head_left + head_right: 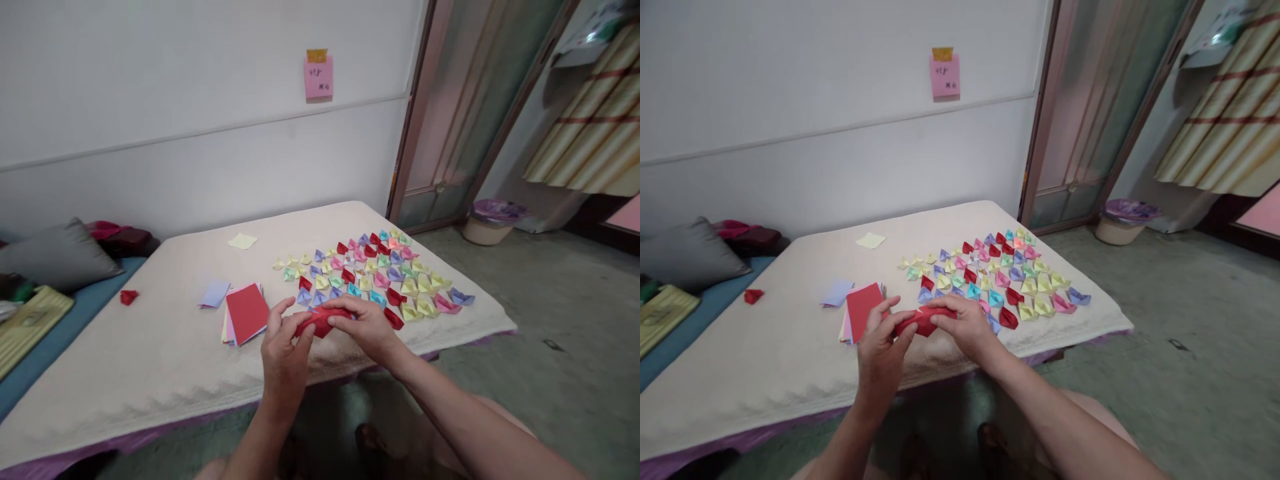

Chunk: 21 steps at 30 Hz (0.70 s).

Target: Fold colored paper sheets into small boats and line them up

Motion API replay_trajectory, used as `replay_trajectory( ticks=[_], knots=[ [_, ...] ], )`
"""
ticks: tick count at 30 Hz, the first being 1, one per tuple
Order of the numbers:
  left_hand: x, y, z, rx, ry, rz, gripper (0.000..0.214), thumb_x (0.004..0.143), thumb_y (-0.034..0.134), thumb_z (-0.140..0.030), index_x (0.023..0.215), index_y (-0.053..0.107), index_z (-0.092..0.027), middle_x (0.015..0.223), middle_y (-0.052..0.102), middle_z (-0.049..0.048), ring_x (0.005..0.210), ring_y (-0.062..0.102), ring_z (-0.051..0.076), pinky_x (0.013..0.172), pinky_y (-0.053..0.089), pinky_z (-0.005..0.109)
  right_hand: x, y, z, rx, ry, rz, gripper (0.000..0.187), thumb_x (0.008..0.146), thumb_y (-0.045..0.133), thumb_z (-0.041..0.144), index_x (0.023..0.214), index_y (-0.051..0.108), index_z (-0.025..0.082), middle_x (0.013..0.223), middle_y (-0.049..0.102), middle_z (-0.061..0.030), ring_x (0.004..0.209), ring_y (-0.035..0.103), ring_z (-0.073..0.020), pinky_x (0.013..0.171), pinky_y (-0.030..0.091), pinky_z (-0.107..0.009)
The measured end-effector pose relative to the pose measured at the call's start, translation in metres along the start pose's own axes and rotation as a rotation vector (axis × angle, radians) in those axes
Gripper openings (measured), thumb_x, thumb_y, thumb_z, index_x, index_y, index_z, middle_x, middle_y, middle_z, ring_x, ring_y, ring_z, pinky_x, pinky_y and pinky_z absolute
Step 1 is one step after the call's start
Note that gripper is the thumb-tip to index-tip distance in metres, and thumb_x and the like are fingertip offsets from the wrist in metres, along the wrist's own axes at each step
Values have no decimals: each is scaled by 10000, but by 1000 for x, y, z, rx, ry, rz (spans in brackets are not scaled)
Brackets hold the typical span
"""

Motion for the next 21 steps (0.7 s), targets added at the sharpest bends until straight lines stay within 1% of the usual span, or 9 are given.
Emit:
replay_trajectory(
  ticks=[3, 6, 10, 12, 14, 16, 21],
  knots=[
    [1, -1, -1, 8, 12, -8, 127, 800, 605, -181, 904, 673, -206, 1196, 521, 82, 1048, 569, 206, 862, 486, 353, 0, -1, 2, -100, -109, 22, 154, 756, 655, 197, 888, 733, 212, 799, 676, -41, 785, 601, -185, 737, 456, -316],
    [3, -3, -1, -33, -30, -2, 115, 784, 625, -182, 885, 678, -204, 1196, 516, 81, 1094, 546, 216, 869, 488, 346, 0, -2, 3, -96, -156, 31, 131, 765, 654, 205, 867, 737, 211, 766, 656, -38, 766, 590, -178, 717, 451, -308],
    [5, -2, 1, -167, -99, 45, 176, 743, 673, -186, 916, 685, -218, 1245, 497, 79, 1160, 508, 229, 889, 489, 335, -1, -1, 5, -14, -129, 43, 144, 766, 663, 225, 892, 733, 225, 779, 660, -31, 757, 597, -168, 713, 455, -298],
    [5, -1, 1, -220, -104, 83, 173, 742, 676, -188, 909, 692, -227, 1253, 500, 75, 1154, 516, 225, 880, 497, 326, -2, 0, 7, 13, -112, 60, 144, 762, 670, 231, 891, 734, 224, 779, 664, -30, 759, 600, -168, 721, 454, -298],
    [4, 0, 0, -241, -110, 96, 147, 747, 669, -185, 885, 696, -226, 1246, 508, 73, 1115, 545, 215, 851, 511, 317, -3, 1, 9, 38, -97, 77, 140, 751, 679, 225, 879, 737, 218, 774, 664, -30, 759, 603, -168, 729, 452, -299],
    [3, 0, -2, -238, -130, 71, 129, 747, 667, -188, 869, 696, -221, 1243, 512, 74, 1080, 566, 209, 819, 523, 311, -2, 0, 10, 71, -74, 77, 152, 736, 689, 213, 879, 737, 214, 787, 668, -32, 769, 605, -171, 739, 449, -302],
    [2, -3, -3, -218, -161, -17, 111, 752, 665, -219, 858, 697, -219, 1245, 518, 70, 1111, 544, 216, 839, 512, 317, -1, -4, 8, 172, -14, -35, 170, 674, 720, 183, 840, 733, 221, 828, 678, -20, 807, 606, -177, 762, 445, -303]
  ],
)
Point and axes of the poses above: each hand's wrist, its own x-axis towards the middle knuckle, its own y-axis out of the palm, z = x × y, the point moved 1 cm from there along x, towards the middle knuckle
